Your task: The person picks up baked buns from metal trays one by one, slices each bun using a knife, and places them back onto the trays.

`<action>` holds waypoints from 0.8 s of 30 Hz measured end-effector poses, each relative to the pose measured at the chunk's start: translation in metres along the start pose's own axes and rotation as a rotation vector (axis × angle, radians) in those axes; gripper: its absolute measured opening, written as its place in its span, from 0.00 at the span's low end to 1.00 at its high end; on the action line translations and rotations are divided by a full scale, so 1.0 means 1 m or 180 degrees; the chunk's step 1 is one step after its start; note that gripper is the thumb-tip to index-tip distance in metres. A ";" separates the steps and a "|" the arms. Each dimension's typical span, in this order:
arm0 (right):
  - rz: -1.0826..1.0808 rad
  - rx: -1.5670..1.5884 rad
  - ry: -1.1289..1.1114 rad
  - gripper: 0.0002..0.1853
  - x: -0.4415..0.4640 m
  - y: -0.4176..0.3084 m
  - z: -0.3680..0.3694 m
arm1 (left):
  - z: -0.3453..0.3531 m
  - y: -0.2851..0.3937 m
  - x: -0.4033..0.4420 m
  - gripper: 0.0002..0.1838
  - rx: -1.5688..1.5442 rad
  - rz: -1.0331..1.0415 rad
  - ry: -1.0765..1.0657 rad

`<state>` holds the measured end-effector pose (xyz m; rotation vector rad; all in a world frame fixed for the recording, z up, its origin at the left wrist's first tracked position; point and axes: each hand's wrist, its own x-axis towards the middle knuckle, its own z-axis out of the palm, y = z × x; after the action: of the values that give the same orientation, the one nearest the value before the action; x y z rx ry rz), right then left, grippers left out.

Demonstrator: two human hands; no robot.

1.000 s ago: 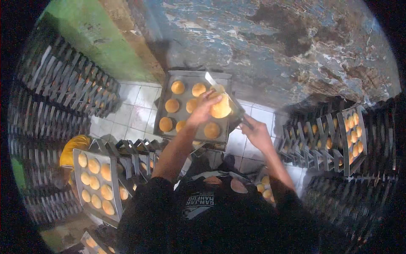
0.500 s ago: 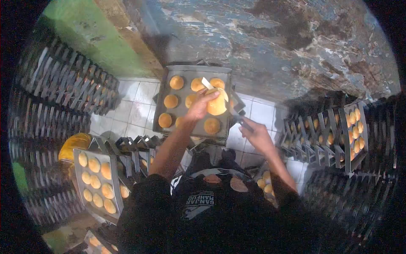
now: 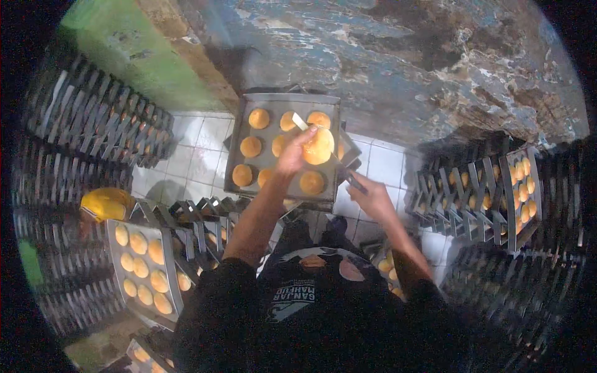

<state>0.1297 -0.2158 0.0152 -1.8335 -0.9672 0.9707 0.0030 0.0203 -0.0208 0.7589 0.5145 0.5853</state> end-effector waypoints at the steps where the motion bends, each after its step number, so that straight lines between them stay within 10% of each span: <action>1: 0.0002 -0.0006 -0.0029 0.26 -0.004 0.005 0.001 | -0.006 0.001 0.000 0.17 -0.0010 0.0007 0.0027; 24: 0.0380 0.0005 0.0021 0.28 -0.023 0.096 0.074 | -0.039 -0.074 0.033 0.17 -0.0919 -0.0088 0.1211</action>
<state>0.0786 -0.2483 -0.0926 -1.9095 -0.8608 1.0362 0.0250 0.0178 -0.1076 0.3647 0.7696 0.7647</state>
